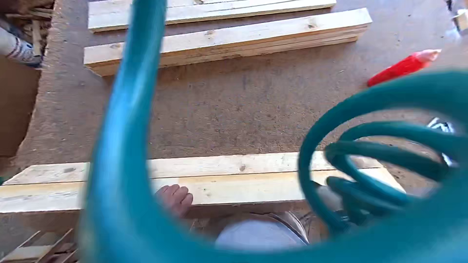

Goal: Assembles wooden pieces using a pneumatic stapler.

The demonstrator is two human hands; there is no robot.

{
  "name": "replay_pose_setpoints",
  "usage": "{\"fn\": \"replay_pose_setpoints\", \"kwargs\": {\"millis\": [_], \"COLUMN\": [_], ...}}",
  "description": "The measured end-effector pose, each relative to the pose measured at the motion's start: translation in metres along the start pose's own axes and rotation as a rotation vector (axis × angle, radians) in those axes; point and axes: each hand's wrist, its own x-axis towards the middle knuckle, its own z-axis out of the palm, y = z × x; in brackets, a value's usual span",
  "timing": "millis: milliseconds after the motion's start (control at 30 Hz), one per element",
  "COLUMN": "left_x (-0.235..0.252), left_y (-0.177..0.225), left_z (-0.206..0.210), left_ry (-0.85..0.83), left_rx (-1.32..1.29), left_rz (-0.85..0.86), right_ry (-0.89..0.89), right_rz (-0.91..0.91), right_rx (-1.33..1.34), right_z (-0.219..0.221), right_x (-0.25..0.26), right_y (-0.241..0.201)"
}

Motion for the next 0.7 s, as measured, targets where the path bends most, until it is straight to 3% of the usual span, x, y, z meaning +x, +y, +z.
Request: {"fn": "replay_pose_setpoints", "kwargs": {"millis": [33, 67, 133, 167, 200, 300, 367, 467, 567, 633, 700], "left_x": [-0.02, -0.034, -0.045, -0.049, -0.05, -0.013, 0.032, 0.078, 0.085, 0.089, 0.102], "left_y": [0.002, 0.007, 0.022, 0.027, 0.031, 0.035, 0.032, 0.036, 0.033, 0.034, 0.025], "left_z": [0.004, 0.003, -0.006, -0.002, 0.004, 0.049, 0.087, 0.128, 0.156, 0.139, 0.108], "left_ry": [-0.063, -0.231, -0.7, -0.76, -0.676, -0.115, 0.05, -0.133, -0.104, -0.013, -0.154], "left_rx": [0.004, -0.031, -0.211, -0.284, -0.333, -0.306, -0.33, -0.412, -0.34, -0.306, -0.403], "left_rz": [-0.062, -0.155, -0.377, -0.422, -0.449, -0.533, -0.639, -0.713, -0.663, -0.613, -0.648], "right_ry": [-0.109, -0.212, -0.305, -0.377, -0.443, -0.506, -0.494, -0.48, -0.491, -0.551, -0.658], "right_rz": [0.018, 0.022, -0.032, -0.029, -0.019, -0.002, 0.01, 0.022, 0.048, 0.125, 0.204], "right_rx": [-0.055, -0.142, -0.341, -0.425, -0.482, -0.527, -0.532, -0.568, -0.611, -0.607, -0.583], "right_z": [0.014, 0.031, 0.081, 0.099, 0.113, 0.145, 0.155, 0.165, 0.17, 0.166, 0.143], "right_x": [0.012, 0.026, 0.057, 0.068, 0.078, 0.098, 0.106, 0.111, 0.123, 0.122, 0.125], "right_y": [-0.025, -0.039, -0.037, -0.045, -0.056, -0.079, -0.088, -0.092, -0.09, -0.098, -0.129]}}
